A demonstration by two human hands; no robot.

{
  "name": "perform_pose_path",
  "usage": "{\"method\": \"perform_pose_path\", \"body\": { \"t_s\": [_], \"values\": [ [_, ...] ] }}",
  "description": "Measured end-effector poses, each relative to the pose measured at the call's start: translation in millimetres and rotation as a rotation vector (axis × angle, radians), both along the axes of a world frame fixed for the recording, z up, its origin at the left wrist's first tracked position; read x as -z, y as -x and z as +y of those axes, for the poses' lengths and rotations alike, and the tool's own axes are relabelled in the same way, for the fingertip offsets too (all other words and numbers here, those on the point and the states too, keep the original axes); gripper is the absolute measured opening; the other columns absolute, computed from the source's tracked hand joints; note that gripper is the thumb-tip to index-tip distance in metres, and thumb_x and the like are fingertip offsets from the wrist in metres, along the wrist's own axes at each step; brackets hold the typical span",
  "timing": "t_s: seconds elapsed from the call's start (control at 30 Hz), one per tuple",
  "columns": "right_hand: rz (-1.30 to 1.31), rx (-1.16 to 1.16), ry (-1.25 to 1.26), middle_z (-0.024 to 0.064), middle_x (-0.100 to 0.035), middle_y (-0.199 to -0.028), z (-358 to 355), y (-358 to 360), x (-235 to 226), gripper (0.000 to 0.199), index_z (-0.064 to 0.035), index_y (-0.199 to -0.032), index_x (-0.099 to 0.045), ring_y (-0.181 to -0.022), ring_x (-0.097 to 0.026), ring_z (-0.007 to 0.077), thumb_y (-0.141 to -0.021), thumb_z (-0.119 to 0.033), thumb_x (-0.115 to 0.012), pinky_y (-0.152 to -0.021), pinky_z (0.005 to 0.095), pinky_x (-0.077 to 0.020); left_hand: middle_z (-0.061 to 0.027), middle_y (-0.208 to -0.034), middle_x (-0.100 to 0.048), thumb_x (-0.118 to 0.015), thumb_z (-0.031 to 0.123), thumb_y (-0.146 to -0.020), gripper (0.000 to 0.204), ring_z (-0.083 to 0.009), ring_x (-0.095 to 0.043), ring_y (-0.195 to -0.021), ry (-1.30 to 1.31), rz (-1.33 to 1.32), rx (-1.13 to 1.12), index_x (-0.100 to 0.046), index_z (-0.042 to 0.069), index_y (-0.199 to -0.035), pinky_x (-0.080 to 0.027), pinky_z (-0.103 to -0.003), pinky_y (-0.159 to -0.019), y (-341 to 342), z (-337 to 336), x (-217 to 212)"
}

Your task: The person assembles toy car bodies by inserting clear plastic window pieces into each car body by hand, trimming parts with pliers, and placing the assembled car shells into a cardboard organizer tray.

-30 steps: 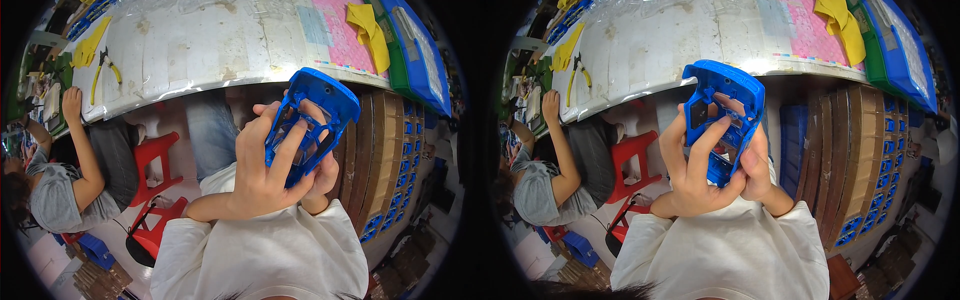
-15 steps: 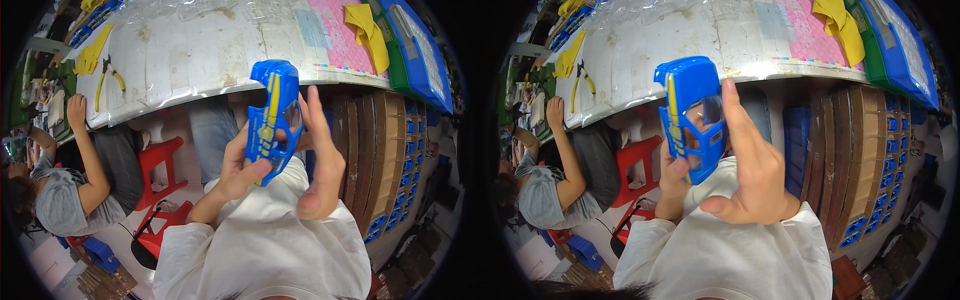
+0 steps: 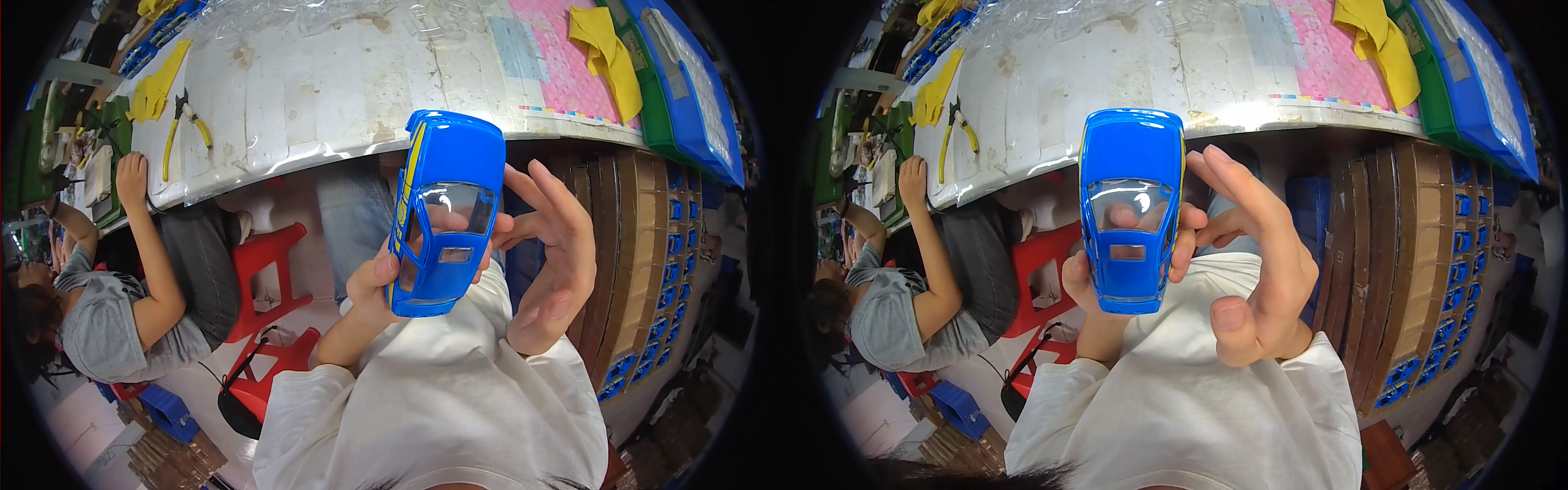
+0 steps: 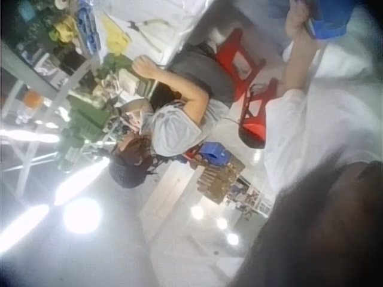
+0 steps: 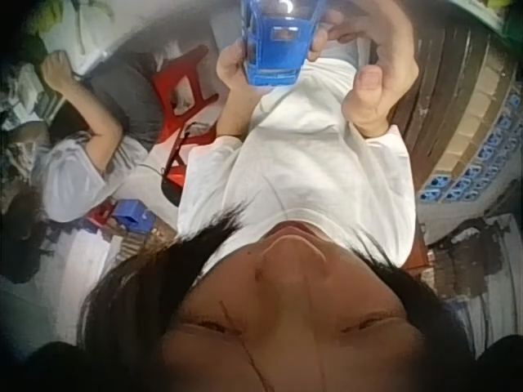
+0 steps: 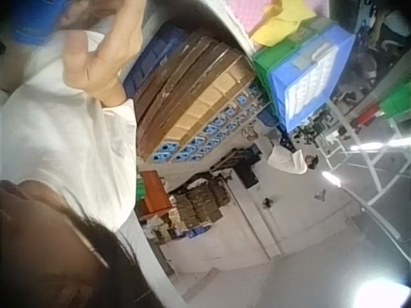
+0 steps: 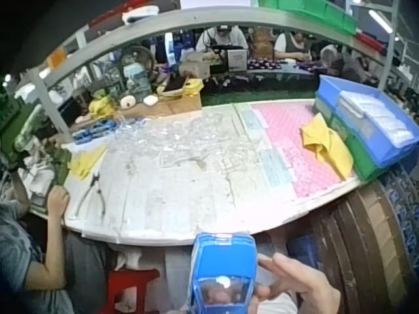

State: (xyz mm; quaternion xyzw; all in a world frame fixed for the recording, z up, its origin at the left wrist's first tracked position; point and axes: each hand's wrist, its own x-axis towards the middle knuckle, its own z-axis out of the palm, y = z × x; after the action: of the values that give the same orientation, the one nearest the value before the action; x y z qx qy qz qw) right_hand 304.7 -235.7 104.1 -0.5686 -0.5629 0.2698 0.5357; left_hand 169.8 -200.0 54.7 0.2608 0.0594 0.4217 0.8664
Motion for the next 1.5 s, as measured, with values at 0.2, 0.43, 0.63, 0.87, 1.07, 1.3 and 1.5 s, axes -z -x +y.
{"method": "perform_pose_path", "body": {
  "t_s": [0.2,0.43,0.63,0.87,1.07,1.3,1.5],
  "values": [
    [0.090,-0.063,-0.156,0.0302,-0.050,-0.117,1.6,-4.1,6.3,0.073,0.0127,-0.122,-0.039,-0.066,-0.061,0.0192,-0.084,-0.049,-0.043,-0.057,0.0261,-0.0449,-0.0301,-0.119,-0.043,-0.048,0.062,-0.076,0.053,-0.0213,-0.049,-0.069,-0.069,-0.016,0.000,-0.053,0.019,-0.108,-0.041,-0.028,-0.063,-1.8,1.4,3.4],
    [0.121,-0.044,-0.127,0.0293,-0.051,-0.117,1.0,-1.8,6.1,0.070,0.0120,-0.122,-0.039,-0.065,-0.060,0.0184,-0.084,-0.047,-0.044,-0.058,0.0265,-0.0451,-0.0302,-0.118,-0.044,-0.046,0.062,-0.077,0.054,-0.0216,-0.050,-0.070,-0.010,-0.023,-0.026,-0.052,0.018,-0.108,-0.040,-0.027,-0.063,-2.1,-0.2,0.2],
    [0.126,-0.038,-0.130,0.0285,-0.051,-0.116,0.7,-0.7,6.4,0.069,0.0116,-0.122,-0.040,-0.064,-0.060,0.0181,-0.084,-0.045,-0.045,-0.058,0.0264,-0.0450,-0.0292,-0.119,-0.044,-0.045,0.063,-0.076,0.059,-0.0210,-0.050,-0.072,0.063,0.095,-0.021,-0.052,0.014,-0.109,-0.040,-0.027,-0.064,-2.1,-1.6,-8.4],
    [0.093,-0.020,-0.116,0.0257,-0.053,-0.115,-0.8,-1.3,4.8,0.066,0.0101,-0.121,-0.041,-0.066,-0.058,0.0178,-0.083,-0.043,-0.047,-0.060,0.0270,-0.0440,-0.0289,-0.119,-0.043,-0.045,0.062,-0.077,0.060,-0.0212,-0.050,-0.072,0.034,0.021,-0.005,-0.053,0.011,-0.109,-0.041,-0.027,-0.066,-3.2,-0.7,-9.5],
    [-0.032,-0.052,-0.100,0.0221,-0.052,-0.116,2.2,-8.7,6.2,0.067,0.0082,-0.123,-0.040,-0.086,-0.056,0.0212,-0.081,-0.043,-0.048,-0.067,0.0296,-0.0448,-0.0259,-0.123,-0.042,-0.052,0.055,-0.076,0.075,-0.0200,-0.052,-0.079,0.070,0.103,-0.058,-0.036,0.003,-0.128,-0.044,-0.027,-0.066,1.9,-8.4,2.2],
    [0.634,-0.281,0.208,0.0187,-0.042,-0.128,6.6,12.8,15.5,0.070,0.0054,-0.133,-0.026,-0.116,-0.044,0.0227,-0.087,-0.046,-0.040,-0.097,0.0320,-0.0347,-0.0254,-0.124,-0.041,-0.074,0.003,-0.059,0.069,-0.0333,-0.046,-0.107,-0.865,0.977,-0.851,-0.039,0.003,-0.119,-0.038,-0.038,-0.086,-13.3,-12.5,-1.3],
    [0.821,-0.298,0.251,0.0174,-0.041,-0.130,2.8,14.1,14.8,0.064,0.0025,-0.133,-0.027,-0.116,-0.046,0.0232,-0.088,-0.042,-0.039,-0.097,0.0337,-0.0371,-0.0265,-0.122,-0.040,-0.076,0.000,-0.056,0.081,-0.0323,-0.049,-0.107,-1.067,1.188,-0.974,-0.029,0.001,-0.123,-0.043,-0.035,-0.087,-13.7,-15.3,-17.0]
  ]
}}
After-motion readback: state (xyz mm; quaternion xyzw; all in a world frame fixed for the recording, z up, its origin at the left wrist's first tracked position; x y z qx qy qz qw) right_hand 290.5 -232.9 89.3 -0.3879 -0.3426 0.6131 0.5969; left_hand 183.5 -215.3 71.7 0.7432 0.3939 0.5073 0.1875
